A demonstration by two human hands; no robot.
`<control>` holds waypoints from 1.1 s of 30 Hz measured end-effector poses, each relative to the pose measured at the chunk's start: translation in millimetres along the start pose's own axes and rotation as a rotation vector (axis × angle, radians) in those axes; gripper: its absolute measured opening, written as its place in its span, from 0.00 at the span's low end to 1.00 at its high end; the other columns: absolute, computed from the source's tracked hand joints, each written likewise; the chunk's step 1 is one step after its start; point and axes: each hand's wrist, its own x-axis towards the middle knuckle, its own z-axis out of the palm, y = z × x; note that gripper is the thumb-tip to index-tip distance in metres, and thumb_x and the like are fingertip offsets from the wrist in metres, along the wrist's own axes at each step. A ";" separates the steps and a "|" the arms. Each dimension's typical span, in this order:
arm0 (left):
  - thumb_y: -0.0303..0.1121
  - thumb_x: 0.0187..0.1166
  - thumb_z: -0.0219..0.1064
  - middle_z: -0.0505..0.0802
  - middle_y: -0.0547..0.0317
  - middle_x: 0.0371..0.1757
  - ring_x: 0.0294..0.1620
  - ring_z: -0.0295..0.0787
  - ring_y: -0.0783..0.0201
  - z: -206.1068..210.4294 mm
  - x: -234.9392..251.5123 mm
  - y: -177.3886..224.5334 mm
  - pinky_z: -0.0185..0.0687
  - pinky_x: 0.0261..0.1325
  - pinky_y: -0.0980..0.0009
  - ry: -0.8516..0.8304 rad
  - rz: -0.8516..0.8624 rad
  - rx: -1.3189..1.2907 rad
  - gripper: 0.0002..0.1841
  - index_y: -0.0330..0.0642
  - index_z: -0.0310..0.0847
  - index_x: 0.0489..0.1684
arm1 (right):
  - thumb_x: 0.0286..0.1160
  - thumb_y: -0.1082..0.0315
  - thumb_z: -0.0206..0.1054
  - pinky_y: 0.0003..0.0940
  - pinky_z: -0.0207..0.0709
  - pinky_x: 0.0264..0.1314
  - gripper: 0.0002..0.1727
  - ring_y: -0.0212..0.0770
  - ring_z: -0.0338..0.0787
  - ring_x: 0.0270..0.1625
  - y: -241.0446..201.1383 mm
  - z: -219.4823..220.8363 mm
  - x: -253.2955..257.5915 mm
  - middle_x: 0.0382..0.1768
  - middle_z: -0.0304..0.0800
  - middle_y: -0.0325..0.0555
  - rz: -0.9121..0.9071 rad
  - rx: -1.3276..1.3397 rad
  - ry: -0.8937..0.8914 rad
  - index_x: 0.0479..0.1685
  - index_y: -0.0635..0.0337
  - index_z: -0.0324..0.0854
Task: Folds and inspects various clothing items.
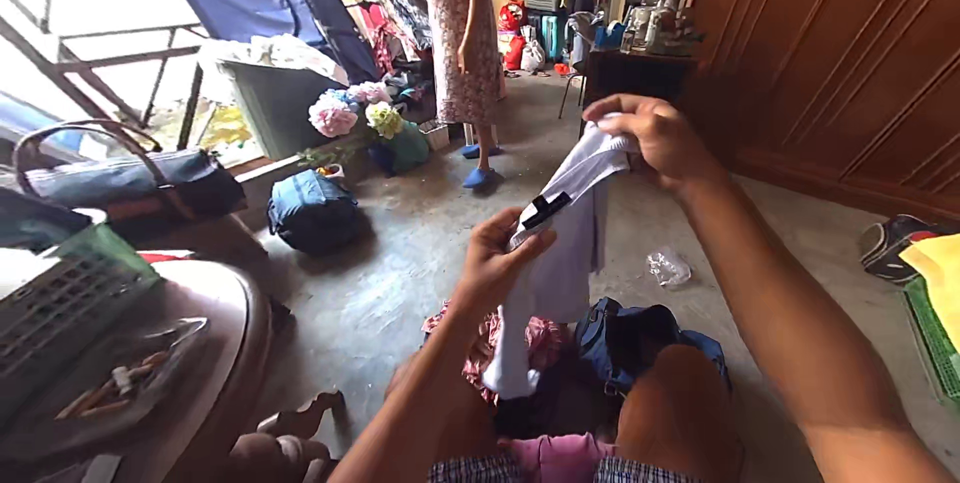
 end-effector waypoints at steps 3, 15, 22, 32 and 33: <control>0.33 0.81 0.70 0.95 0.58 0.36 0.33 0.91 0.69 -23.4 6.9 10.6 0.91 0.39 0.71 -0.156 -0.049 0.010 0.09 0.39 0.90 0.50 | 0.71 0.67 0.74 0.35 0.89 0.35 0.15 0.37 0.91 0.33 19.2 -20.9 -29.8 0.37 0.91 0.45 0.095 -0.083 -0.155 0.54 0.61 0.80; 0.32 0.88 0.62 0.94 0.60 0.34 0.31 0.89 0.71 -38.3 9.2 20.8 0.88 0.37 0.75 -0.158 0.042 0.243 0.10 0.38 0.90 0.48 | 0.70 0.68 0.77 0.29 0.86 0.32 0.03 0.34 0.88 0.32 46.9 -36.3 -89.7 0.34 0.88 0.40 -0.025 -0.384 -0.059 0.32 0.56 0.91; 0.32 0.88 0.61 0.93 0.59 0.32 0.29 0.88 0.70 -34.8 3.6 22.1 0.86 0.33 0.75 -0.150 0.027 0.260 0.10 0.38 0.90 0.48 | 0.81 0.75 0.63 0.33 0.91 0.33 0.07 0.36 0.91 0.32 43.5 -30.1 -90.8 0.35 0.89 0.44 0.047 -0.260 0.085 0.36 0.61 0.86; 0.56 0.67 0.80 0.82 0.53 0.76 0.57 0.92 0.61 21.3 20.9 34.2 0.93 0.51 0.58 -0.217 -0.149 0.573 0.53 0.53 0.51 0.93 | 0.83 0.76 0.56 0.34 0.91 0.38 0.14 0.36 0.94 0.39 15.6 20.9 -44.6 0.44 0.94 0.46 -0.050 0.040 0.035 0.57 0.63 0.86; 0.53 0.64 0.83 0.80 0.50 0.79 0.65 0.89 0.59 26.7 35.4 36.6 0.90 0.60 0.56 -0.203 -0.061 0.590 0.58 0.51 0.44 0.95 | 0.80 0.78 0.57 0.33 0.90 0.40 0.15 0.35 0.93 0.39 12.8 29.5 -38.6 0.44 0.94 0.46 -0.062 0.047 -0.012 0.60 0.63 0.84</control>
